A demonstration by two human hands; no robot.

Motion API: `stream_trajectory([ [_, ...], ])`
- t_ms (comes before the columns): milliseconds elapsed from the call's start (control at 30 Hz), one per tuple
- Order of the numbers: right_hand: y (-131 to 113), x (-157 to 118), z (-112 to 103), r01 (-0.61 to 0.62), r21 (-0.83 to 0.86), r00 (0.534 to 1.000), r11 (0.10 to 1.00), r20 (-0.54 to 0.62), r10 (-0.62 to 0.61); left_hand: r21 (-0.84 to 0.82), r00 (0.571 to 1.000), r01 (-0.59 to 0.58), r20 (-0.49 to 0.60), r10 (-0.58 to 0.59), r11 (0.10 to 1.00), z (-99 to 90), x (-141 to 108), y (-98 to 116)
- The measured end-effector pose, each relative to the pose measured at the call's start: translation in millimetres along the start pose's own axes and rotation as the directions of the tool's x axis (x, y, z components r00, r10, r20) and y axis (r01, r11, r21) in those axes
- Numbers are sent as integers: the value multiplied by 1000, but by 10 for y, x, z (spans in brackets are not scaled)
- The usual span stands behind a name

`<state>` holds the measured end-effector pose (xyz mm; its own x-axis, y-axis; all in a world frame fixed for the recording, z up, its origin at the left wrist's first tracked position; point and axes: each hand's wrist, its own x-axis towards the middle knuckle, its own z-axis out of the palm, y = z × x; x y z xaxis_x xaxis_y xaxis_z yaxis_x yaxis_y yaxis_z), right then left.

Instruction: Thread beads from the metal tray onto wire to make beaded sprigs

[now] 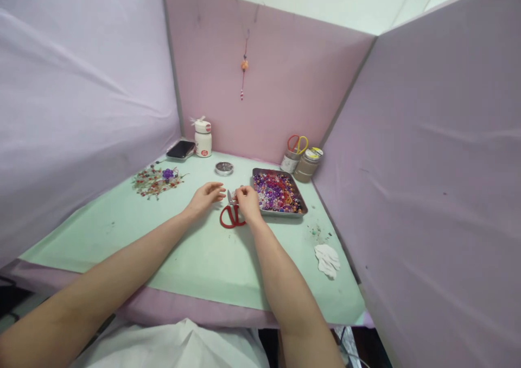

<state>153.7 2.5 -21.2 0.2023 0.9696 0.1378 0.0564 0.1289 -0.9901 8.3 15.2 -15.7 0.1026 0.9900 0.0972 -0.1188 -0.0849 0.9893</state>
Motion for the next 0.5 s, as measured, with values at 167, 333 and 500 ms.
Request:
stream_trajectory([
  [167,-30,-8,20,-26,147,1000,989,-8,28,-21,991,20,135,-17,1000,48,-60,-35],
  [333,-26,-41,77,-50,199,999,979,27,45,-18,996,35,82,-34,999,55,-86,0],
  [500,-37,-59,92,-65,193,996,979,76,52,-30,998,47,40,-46,998,36,-101,39],
])
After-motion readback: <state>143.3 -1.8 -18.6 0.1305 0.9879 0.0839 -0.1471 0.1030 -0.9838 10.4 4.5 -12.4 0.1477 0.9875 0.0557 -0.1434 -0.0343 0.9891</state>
